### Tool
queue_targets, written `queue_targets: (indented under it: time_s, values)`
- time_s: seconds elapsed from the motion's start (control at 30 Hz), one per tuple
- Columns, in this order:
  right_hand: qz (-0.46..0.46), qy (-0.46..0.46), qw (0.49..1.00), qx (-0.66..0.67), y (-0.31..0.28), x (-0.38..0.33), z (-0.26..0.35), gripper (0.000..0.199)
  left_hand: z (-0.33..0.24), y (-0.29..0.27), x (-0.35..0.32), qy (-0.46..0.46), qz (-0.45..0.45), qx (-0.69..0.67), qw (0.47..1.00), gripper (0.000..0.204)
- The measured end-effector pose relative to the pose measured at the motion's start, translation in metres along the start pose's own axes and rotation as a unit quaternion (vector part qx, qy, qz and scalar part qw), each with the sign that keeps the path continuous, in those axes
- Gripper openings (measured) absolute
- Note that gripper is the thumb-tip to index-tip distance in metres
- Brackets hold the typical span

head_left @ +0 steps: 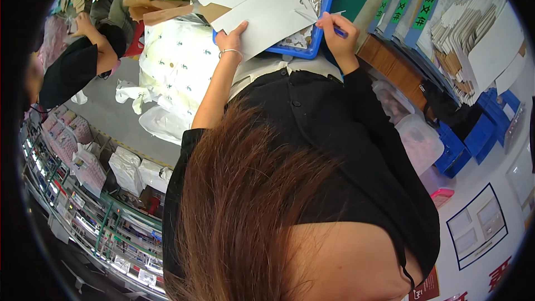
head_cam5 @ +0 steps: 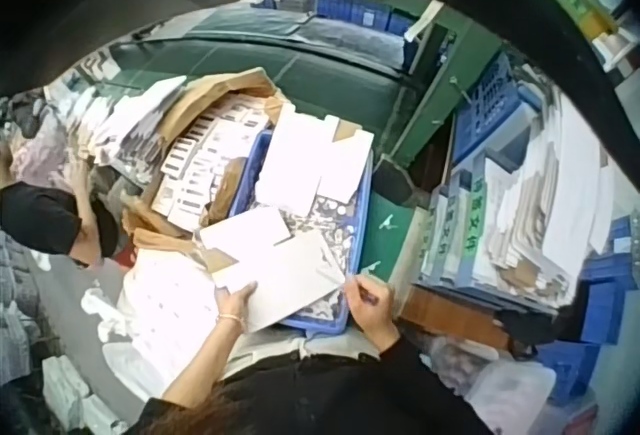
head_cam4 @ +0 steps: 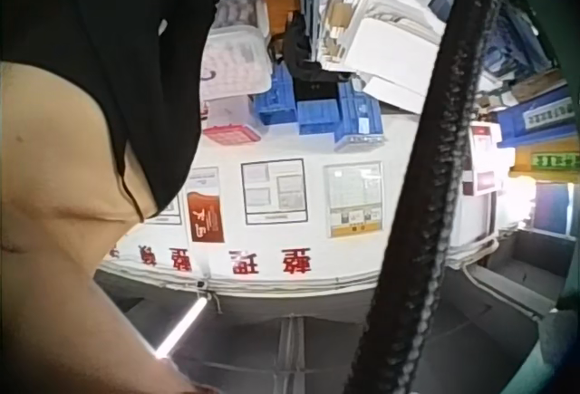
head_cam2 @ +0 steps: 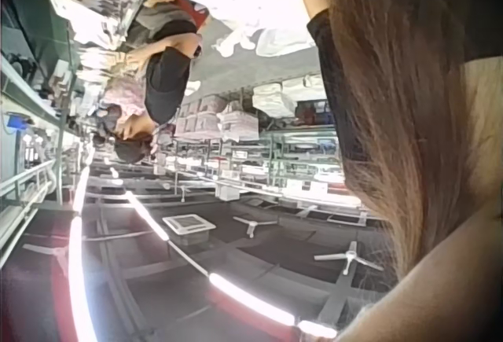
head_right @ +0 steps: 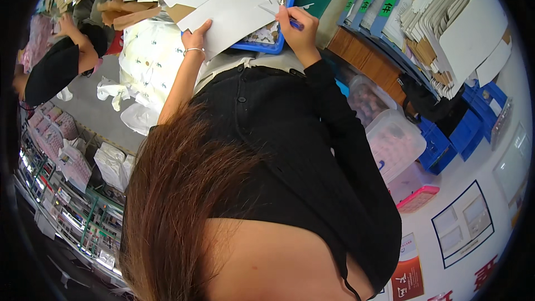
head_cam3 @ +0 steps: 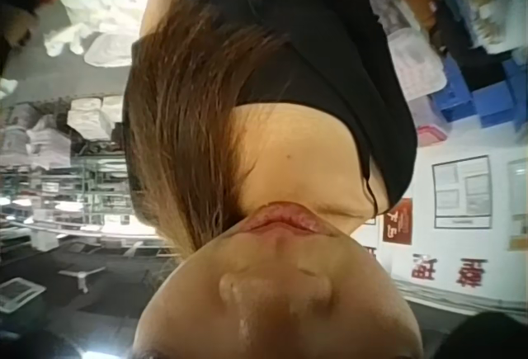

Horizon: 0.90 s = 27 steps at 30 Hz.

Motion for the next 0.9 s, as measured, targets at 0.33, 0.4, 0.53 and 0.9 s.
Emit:
queue_targets:
  time_s: [0.33, 0.4, 0.53, 0.9]
  values:
    - [-0.019, -0.002, 1.0, 0.013, 0.013, 0.0, -0.009, 0.019, -0.003, 0.002, 0.0, -0.004, -0.018, 0.0, 1.0, 0.042]
    - [-0.006, 0.006, 1.0, -0.013, 0.016, 0.0, -0.009, 0.018, -0.002, 0.001, 0.0, 0.002, -0.018, -0.002, 1.0, 0.041]
    - [-0.013, 0.026, 1.0, 0.003, 0.024, 0.004, -0.009, 0.018, -0.004, 0.003, -0.002, 0.021, -0.021, 0.007, 1.0, 0.041]
    - [-0.014, 0.037, 0.999, 0.005, 0.038, 0.024, -0.02, 0.019, -0.01, 0.005, -0.005, 0.023, -0.033, 0.031, 0.999, 0.04]
Point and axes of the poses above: each hand's wrist, its own x-axis towards the middle knuckle, its own y-axis out of the palm, z = x × y, the point moved 3 cm from there along x, towards the middle knuckle, and after that the axes turned 11 degrees about y, right-handed, at the moved point
